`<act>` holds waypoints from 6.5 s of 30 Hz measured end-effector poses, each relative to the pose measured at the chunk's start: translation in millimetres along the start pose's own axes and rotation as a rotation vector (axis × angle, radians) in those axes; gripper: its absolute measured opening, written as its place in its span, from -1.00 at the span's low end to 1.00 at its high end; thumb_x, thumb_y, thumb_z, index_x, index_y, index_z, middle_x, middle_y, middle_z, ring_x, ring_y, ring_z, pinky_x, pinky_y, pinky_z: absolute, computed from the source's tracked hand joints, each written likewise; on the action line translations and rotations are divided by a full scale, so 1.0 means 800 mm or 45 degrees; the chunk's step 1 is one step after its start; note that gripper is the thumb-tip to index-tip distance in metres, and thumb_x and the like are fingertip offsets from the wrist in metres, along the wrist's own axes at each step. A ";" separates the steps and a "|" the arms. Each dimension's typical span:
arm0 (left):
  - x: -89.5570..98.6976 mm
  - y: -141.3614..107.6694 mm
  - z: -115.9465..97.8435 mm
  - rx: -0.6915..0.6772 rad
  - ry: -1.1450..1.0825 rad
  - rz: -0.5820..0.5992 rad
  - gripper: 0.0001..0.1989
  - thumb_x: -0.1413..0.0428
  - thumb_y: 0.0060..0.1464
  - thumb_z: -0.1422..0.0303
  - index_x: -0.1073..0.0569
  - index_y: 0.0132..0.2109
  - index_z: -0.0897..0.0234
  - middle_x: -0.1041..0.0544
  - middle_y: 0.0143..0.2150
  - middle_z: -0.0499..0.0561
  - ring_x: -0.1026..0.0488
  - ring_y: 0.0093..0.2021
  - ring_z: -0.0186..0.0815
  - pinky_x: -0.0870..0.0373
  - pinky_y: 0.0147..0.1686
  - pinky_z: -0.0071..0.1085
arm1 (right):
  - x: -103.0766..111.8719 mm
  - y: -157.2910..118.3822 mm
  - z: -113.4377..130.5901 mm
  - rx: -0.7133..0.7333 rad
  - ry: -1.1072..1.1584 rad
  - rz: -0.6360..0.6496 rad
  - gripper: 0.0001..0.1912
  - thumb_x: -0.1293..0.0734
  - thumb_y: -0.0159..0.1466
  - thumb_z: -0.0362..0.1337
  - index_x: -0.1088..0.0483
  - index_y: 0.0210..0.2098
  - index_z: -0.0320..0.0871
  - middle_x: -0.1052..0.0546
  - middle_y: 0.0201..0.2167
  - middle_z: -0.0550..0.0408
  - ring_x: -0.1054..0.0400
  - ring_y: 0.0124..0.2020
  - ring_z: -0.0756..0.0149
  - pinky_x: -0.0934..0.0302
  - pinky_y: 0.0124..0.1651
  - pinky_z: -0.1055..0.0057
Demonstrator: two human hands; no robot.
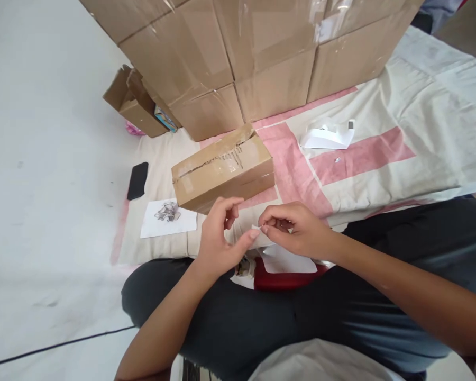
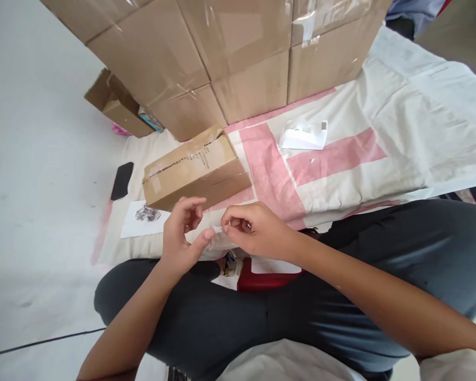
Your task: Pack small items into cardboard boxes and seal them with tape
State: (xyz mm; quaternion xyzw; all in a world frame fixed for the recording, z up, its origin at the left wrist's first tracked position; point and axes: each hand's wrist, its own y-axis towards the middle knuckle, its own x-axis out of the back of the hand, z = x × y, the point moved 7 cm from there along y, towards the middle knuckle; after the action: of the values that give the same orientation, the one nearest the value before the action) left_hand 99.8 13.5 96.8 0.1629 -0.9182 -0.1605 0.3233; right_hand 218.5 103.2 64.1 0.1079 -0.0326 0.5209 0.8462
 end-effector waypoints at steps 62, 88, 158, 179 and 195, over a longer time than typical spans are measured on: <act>0.048 0.040 0.050 -0.229 1.338 -0.028 -0.05 -0.44 -0.09 0.26 -0.25 0.42 0.06 -0.48 0.28 0.22 -0.42 0.28 0.16 -0.36 0.25 0.03 | 0.108 0.079 -0.064 0.035 0.012 -0.671 -0.73 -0.25 0.27 -0.53 -0.54 -0.21 -0.16 -0.58 -0.15 0.07 -0.46 -0.21 0.33 -0.27 -0.19 0.39; 0.044 0.040 0.042 -0.335 1.341 -0.045 -0.06 -0.48 -0.17 0.32 -0.34 0.37 0.31 -0.49 0.25 0.35 -0.45 0.26 0.15 -0.39 0.25 -0.03 | 0.092 0.070 -0.054 0.073 -0.122 -0.597 -0.70 -0.26 0.31 -0.52 -0.57 -0.09 -0.19 -0.57 -0.09 0.03 -0.50 -0.14 0.30 -0.39 -0.08 0.35; 0.053 0.039 0.046 -0.372 1.298 -0.049 -0.21 -0.44 -0.10 0.30 -0.41 0.30 0.19 -0.57 0.18 0.24 -0.48 0.23 0.13 -0.43 0.15 -0.09 | 0.074 0.060 -0.077 0.307 0.042 -0.471 -0.26 -0.17 0.23 -0.63 -0.35 0.31 0.03 -0.28 0.29 -0.03 -0.22 0.34 0.23 -0.25 0.35 0.13; 0.054 0.042 0.048 -0.383 1.332 -0.045 -0.24 -0.42 -0.10 0.24 -0.43 0.27 0.19 -0.59 0.15 0.21 -0.50 0.20 0.11 -0.45 0.11 -0.11 | 0.082 0.048 -0.068 0.247 -0.077 -0.694 -0.73 -0.29 0.22 -0.52 -0.57 -0.22 -0.13 -0.46 0.11 -0.03 -0.47 -0.23 0.34 -0.46 -0.18 0.31; 0.054 0.038 0.047 -0.396 1.346 -0.066 -0.26 -0.41 -0.09 0.23 -0.44 0.25 0.19 -0.61 0.13 0.21 -0.52 0.18 0.11 -0.44 0.04 -0.17 | 0.073 0.043 -0.065 0.263 0.183 -0.711 -0.53 -0.27 0.19 -0.55 -0.51 0.05 -0.14 -0.44 0.09 -0.09 -0.45 0.02 0.24 -0.49 -0.25 0.41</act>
State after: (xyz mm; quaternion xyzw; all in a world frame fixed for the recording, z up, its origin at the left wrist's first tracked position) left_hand 37.8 30.4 105.0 0.1942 -0.5919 -0.1983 0.7567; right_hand 211.2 180.4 28.2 0.1611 0.1114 0.2751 0.9413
